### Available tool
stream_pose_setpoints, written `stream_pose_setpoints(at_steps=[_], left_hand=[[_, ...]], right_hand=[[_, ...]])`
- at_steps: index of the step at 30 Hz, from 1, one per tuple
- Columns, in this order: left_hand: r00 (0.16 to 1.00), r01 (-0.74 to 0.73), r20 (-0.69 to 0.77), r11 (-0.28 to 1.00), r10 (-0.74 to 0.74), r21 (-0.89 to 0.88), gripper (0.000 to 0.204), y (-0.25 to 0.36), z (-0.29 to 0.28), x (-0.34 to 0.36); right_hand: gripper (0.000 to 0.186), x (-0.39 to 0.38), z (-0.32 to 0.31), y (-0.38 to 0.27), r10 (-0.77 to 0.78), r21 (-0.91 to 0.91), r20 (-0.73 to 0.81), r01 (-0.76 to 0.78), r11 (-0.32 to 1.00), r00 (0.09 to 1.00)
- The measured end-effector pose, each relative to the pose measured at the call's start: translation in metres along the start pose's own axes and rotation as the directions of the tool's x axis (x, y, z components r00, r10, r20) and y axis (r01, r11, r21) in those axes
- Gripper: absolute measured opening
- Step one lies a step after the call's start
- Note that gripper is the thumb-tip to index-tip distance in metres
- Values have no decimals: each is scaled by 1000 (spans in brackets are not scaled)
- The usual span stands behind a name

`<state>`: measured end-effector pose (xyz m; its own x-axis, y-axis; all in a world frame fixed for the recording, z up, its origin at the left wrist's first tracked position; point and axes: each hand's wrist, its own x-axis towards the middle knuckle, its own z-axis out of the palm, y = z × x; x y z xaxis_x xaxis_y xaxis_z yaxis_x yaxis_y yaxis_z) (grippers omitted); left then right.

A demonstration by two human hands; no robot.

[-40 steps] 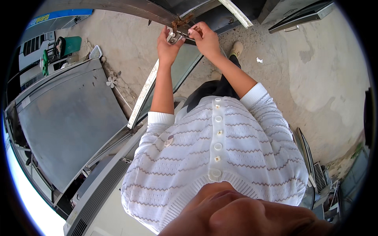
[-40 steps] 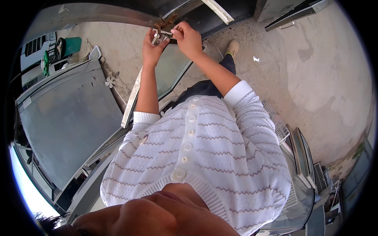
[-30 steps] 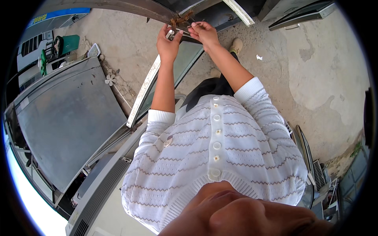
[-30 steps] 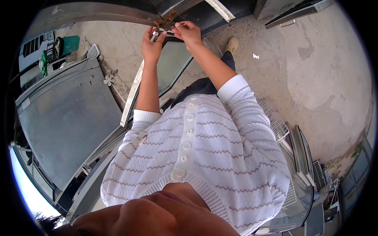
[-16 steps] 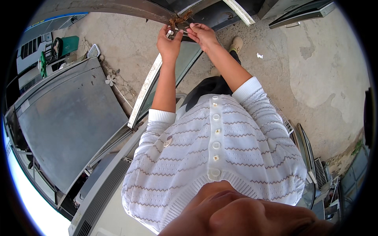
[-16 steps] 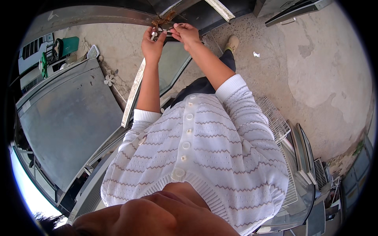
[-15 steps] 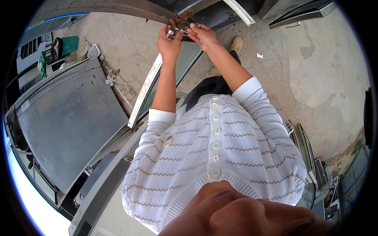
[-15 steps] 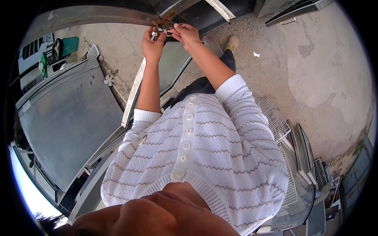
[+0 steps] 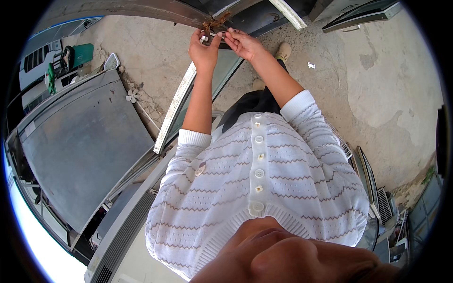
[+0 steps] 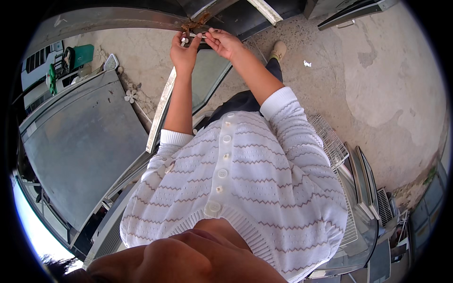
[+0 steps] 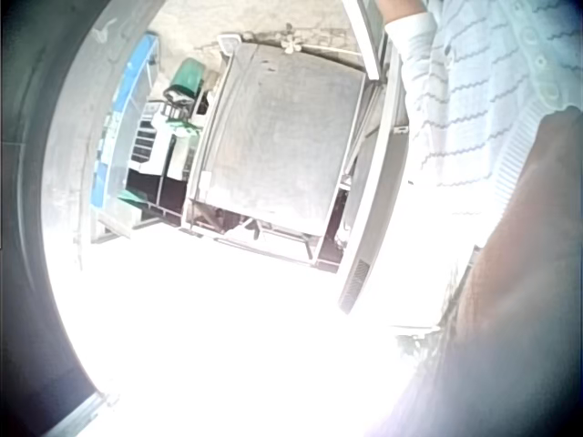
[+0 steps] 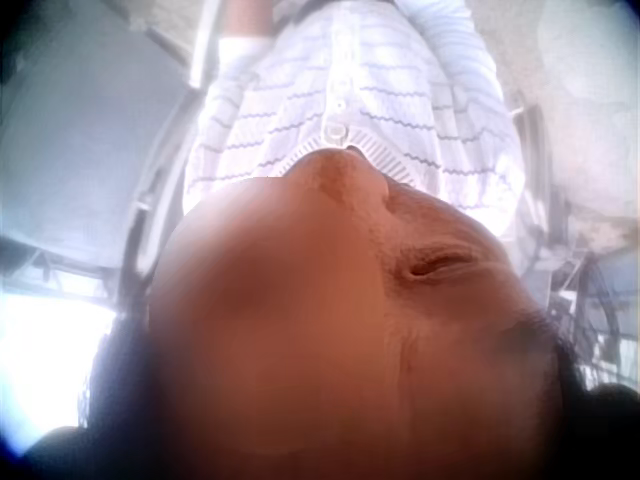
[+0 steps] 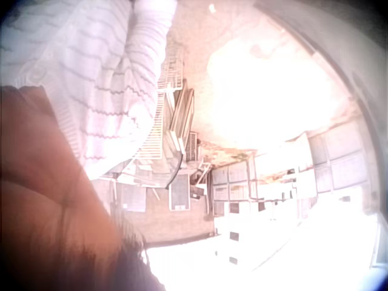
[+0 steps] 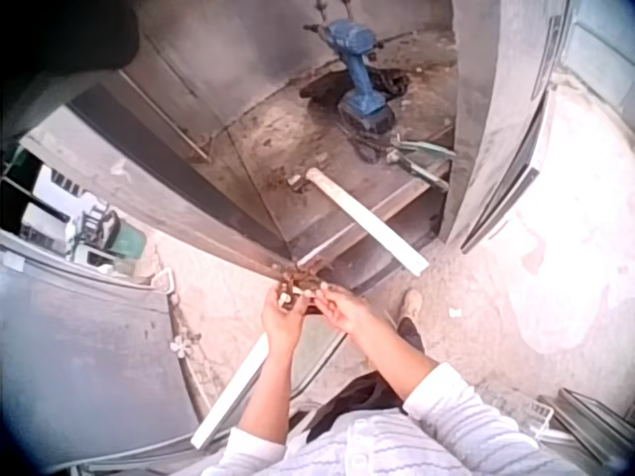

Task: The person uses pliers to remove a fastener from a metal window frame. They then use a thin metal rod to pry and adjust the frame components before lifting the window pane.

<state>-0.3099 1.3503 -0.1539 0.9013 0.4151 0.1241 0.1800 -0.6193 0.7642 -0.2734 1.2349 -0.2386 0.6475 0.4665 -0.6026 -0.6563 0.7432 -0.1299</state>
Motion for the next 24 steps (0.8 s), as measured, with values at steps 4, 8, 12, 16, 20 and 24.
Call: stream_pose_setpoints(at_steps=[4, 8, 12, 16, 20, 24], left_hand=[[1000, -22, -5, 1000, 22, 17, 60, -8, 1, 1], [1000, -12, 0, 1000, 12, 18, 59, -8, 1, 1], [999, -25, -33, 999, 27, 47, 53, -3, 2, 0], [999, -10, -33, 999, 12, 34, 52, 3, 2, -1], [999, -14, -34, 999, 15, 31, 50, 4, 4, -2], [998, -46, -48, 996, 50, 77, 50, 1, 4, -2]], right_hand=[[9, -1, 0, 7, 0, 27, -20, 1, 1000, 1000], [10, 6, -2, 17, 9, 71, -26, -7, 997, 1000], [10, 10, 1, 18, 24, 98, -64, -17, 995, 998], [8, 13, 3, 15, 26, 92, -92, -18, 996, 995], [6, 10, 5, 11, 3, 77, -109, 5, 997, 994], [5, 1, 10, 14, -108, 64, -110, 116, 991, 988]])
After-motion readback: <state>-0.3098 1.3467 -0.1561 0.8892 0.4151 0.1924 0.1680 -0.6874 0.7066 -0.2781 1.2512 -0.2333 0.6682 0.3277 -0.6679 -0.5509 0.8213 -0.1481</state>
